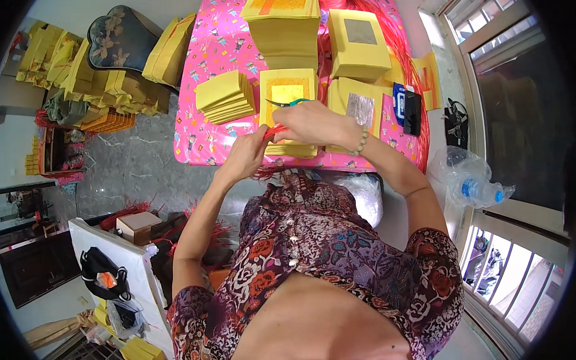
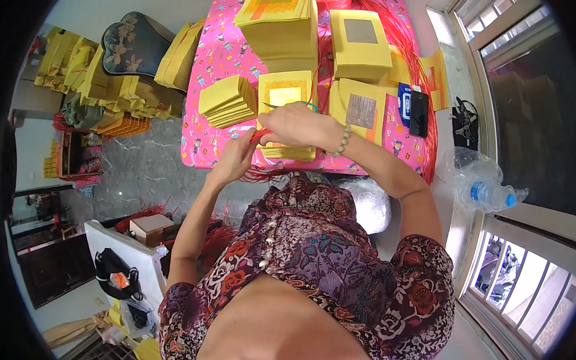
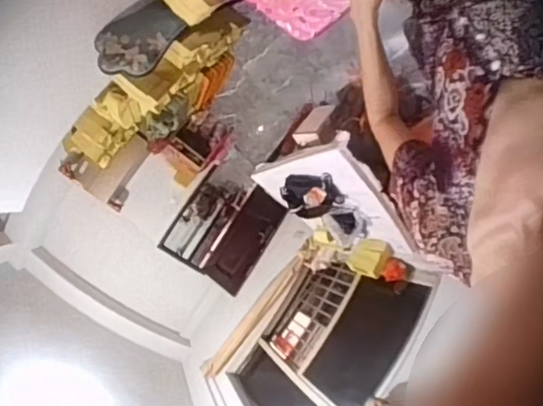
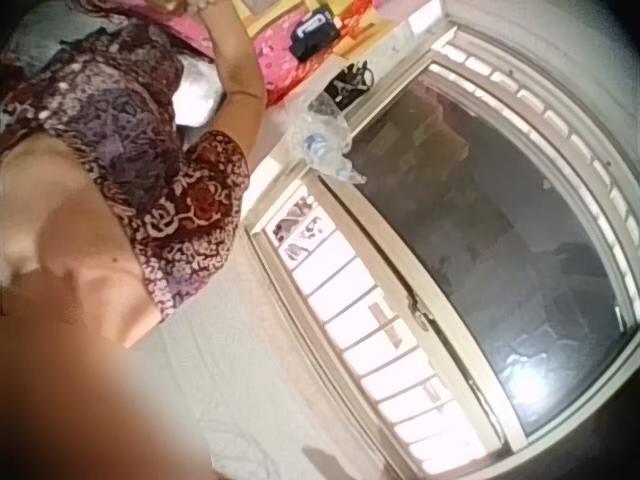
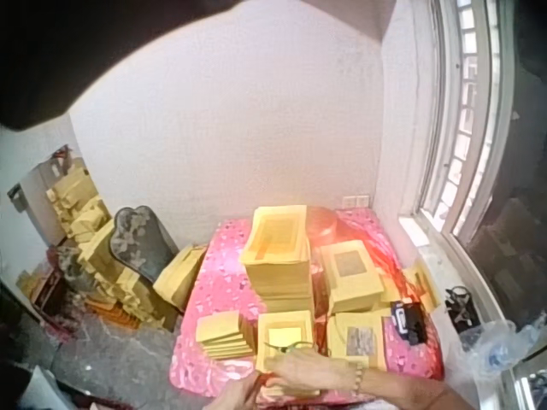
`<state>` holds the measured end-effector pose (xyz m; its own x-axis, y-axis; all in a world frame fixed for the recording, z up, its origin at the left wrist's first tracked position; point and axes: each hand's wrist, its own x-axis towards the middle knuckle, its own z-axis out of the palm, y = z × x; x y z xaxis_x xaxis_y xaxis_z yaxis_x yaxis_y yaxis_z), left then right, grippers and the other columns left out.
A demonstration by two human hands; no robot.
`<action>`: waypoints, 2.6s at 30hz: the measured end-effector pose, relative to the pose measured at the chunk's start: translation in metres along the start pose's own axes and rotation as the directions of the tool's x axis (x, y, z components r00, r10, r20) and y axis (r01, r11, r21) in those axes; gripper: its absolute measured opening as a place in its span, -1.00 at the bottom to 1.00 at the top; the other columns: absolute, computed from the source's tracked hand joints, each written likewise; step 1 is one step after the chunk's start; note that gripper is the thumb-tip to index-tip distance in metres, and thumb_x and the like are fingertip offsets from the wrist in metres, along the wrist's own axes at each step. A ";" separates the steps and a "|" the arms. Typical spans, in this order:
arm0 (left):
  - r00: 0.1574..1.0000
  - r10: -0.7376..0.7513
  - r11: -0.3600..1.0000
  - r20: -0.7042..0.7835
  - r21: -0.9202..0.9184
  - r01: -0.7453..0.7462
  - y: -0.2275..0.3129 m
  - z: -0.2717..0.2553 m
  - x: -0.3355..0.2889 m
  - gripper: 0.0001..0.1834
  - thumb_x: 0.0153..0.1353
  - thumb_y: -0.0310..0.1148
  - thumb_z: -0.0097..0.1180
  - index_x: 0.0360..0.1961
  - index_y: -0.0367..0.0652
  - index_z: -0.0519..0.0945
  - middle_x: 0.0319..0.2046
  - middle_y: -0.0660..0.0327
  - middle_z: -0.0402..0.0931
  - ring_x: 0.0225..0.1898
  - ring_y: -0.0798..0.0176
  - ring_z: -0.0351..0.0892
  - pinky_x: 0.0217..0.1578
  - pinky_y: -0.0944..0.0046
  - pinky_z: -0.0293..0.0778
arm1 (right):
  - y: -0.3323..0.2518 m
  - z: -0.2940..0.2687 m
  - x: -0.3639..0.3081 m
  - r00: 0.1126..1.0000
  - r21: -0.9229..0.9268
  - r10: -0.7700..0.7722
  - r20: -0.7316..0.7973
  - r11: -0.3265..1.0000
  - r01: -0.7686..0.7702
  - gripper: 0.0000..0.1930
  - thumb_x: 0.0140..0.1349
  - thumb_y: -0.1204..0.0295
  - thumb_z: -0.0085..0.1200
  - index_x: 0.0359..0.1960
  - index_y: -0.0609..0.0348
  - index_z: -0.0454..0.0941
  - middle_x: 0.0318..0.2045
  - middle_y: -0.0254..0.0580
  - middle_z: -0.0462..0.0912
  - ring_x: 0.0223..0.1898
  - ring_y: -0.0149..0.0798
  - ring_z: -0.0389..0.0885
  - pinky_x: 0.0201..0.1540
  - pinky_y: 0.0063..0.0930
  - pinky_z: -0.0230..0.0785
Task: The recorder is using scissors to cut red paper strips and is arranging them with stacks of yellow Joss paper boxes.
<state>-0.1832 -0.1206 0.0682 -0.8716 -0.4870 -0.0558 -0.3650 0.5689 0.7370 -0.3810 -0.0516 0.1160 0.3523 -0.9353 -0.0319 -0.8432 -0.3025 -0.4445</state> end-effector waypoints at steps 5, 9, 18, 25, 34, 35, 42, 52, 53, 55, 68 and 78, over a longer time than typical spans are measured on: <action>0.959 -0.077 0.971 -0.271 -0.237 0.012 -0.020 0.006 -0.010 -0.80 0.34 -0.35 -0.21 -0.28 -0.26 0.40 -0.61 0.10 0.37 -0.55 0.11 0.43 -0.52 0.22 0.27 | 0.031 -0.015 -0.013 0.968 0.158 0.088 -0.234 0.986 -0.051 -0.75 0.21 0.28 0.00 -0.22 0.21 0.43 -0.36 -0.04 0.53 -0.28 0.00 0.53 -0.24 -0.22 0.36; 0.936 -0.203 0.867 -0.289 -0.497 0.035 -0.006 0.010 0.000 -0.78 0.37 -0.35 -0.24 -0.28 -0.23 0.43 -0.64 0.40 0.14 -0.58 0.52 0.09 -0.58 0.43 0.09 | 0.027 0.005 -0.001 0.834 0.423 0.304 -0.460 0.901 -0.096 -0.80 0.23 0.35 0.01 -0.31 0.25 0.56 -0.33 -0.15 0.53 -0.27 -0.24 0.56 -0.26 -0.38 0.41; 0.919 -0.247 0.748 -0.307 -0.663 -0.020 0.007 0.026 0.019 -0.77 0.36 -0.38 -0.23 -0.09 -0.21 0.43 -0.62 0.42 0.18 -0.59 0.53 0.11 -0.58 0.46 0.10 | -0.013 0.050 0.031 0.695 0.936 0.637 -0.334 0.314 0.161 -0.75 0.26 0.41 0.01 -0.11 0.31 0.54 -0.24 -0.33 0.52 -0.20 -0.50 0.49 -0.22 -0.65 0.41; 0.908 -0.170 0.851 -0.382 -0.521 -0.059 0.015 0.025 0.020 -0.73 0.36 -0.41 -0.25 0.00 -0.25 0.38 -0.52 0.31 0.26 -0.48 0.43 0.26 -0.46 0.38 0.26 | -0.026 0.057 0.037 0.737 0.963 0.641 -0.213 0.012 0.268 -0.74 0.25 0.43 0.01 -0.11 0.35 0.54 -0.19 -0.22 0.51 -0.19 -0.44 0.49 -0.11 -0.61 0.34; 0.766 -0.292 0.232 -0.573 -0.819 -0.524 0.094 -0.052 0.015 -0.64 0.37 -0.14 -0.20 -0.56 -0.07 0.21 -0.67 0.40 0.05 -0.65 0.47 0.03 -0.63 0.42 0.06 | -0.043 0.041 0.029 0.990 0.960 0.109 -0.088 0.276 0.055 -0.37 0.34 -0.12 -0.53 -0.36 0.20 0.41 -0.52 -0.33 0.45 -0.46 -0.46 0.39 -0.35 -0.54 0.31; 0.758 -0.260 0.208 -0.598 -0.801 -0.561 0.085 -0.064 0.013 -0.64 0.37 -0.14 -0.21 -0.56 -0.04 0.21 -0.68 0.44 -0.03 -0.67 0.51 -0.06 -0.69 0.45 -0.04 | -0.048 0.035 0.022 1.000 0.965 0.028 -0.013 0.262 0.005 -0.38 0.34 -0.11 -0.44 -0.47 0.22 0.41 -0.69 -0.39 0.37 -0.59 -0.46 0.35 -0.52 -0.53 0.26; 0.776 -0.302 -0.045 -0.553 -0.805 -0.592 0.003 -0.090 -0.025 -0.70 0.38 -0.18 -0.25 -0.49 -0.05 0.27 -0.69 0.44 -0.02 -0.72 0.56 -0.13 -0.74 0.50 -0.12 | -0.013 0.033 0.015 0.964 0.737 -0.237 0.119 0.671 0.074 -0.58 0.34 0.04 -0.23 -0.35 0.19 0.39 -0.57 -0.26 0.40 -0.51 -0.36 0.41 -0.44 -0.41 0.30; 0.616 -0.224 0.486 -0.756 -0.634 -0.601 0.024 -0.077 -0.026 -0.70 0.36 -0.18 -0.17 -0.49 -0.10 0.27 -0.67 0.42 0.05 -0.70 0.55 -0.06 -0.71 0.48 -0.09 | -0.026 0.096 0.071 0.997 0.528 -0.044 -0.065 0.846 0.072 -0.77 0.28 0.36 -0.14 -0.18 0.29 0.36 -0.37 0.17 0.47 -0.33 0.12 0.47 -0.26 -0.13 0.30; 0.609 -0.171 0.501 -0.774 -0.601 -0.623 0.024 -0.080 -0.031 -0.69 0.37 -0.18 -0.19 -0.48 -0.11 0.27 -0.67 0.42 0.05 -0.70 0.55 -0.06 -0.71 0.48 -0.08 | -0.030 0.103 0.078 0.987 0.563 -0.061 -0.148 0.816 0.135 -0.78 0.27 0.37 -0.12 -0.18 0.28 0.36 -0.39 0.15 0.46 -0.32 0.12 0.46 -0.26 -0.13 0.29; 0.604 -0.173 0.510 -0.778 -0.595 -0.621 0.019 -0.085 -0.039 -0.70 0.37 -0.18 -0.20 -0.48 -0.10 0.28 -0.67 0.41 0.05 -0.69 0.55 -0.06 -0.71 0.48 -0.08 | -0.036 0.111 0.089 0.965 0.578 -0.089 -0.246 0.786 0.219 -0.81 0.25 0.40 -0.09 -0.20 0.27 0.37 -0.45 0.09 0.42 -0.31 0.09 0.43 -0.26 -0.14 0.26; 0.665 -0.189 0.346 -0.722 -0.683 -0.643 0.033 -0.096 -0.072 -0.72 0.35 -0.21 -0.18 -0.49 -0.09 0.27 -0.67 0.41 -0.01 -0.69 0.51 -0.11 -0.70 0.45 -0.12 | -0.055 0.110 0.107 0.790 0.457 0.028 -0.612 0.828 0.325 -0.82 0.11 0.64 -0.08 -0.24 0.17 0.36 -0.46 0.00 0.47 -0.40 0.04 0.50 -0.41 -0.19 0.30; 0.617 -0.153 -0.023 -0.772 -0.622 -0.783 0.032 -0.191 -0.137 -0.74 0.32 -0.44 -0.22 -0.56 -0.12 0.21 -0.69 0.39 -0.02 -0.72 0.49 -0.13 -0.70 0.42 -0.14 | -0.062 0.031 0.078 0.927 0.766 -0.352 0.133 0.629 0.129 -0.68 0.36 0.20 -0.20 -0.37 0.21 0.40 -0.56 -0.31 0.41 -0.53 -0.42 0.41 -0.47 -0.47 0.27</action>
<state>-0.0127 -0.1618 0.2278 -0.2297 -0.8993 0.3722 0.8942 -0.0440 0.4456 -0.2887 -0.1006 0.1129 0.6770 -0.7359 0.0081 -0.1739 -0.1706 -0.9699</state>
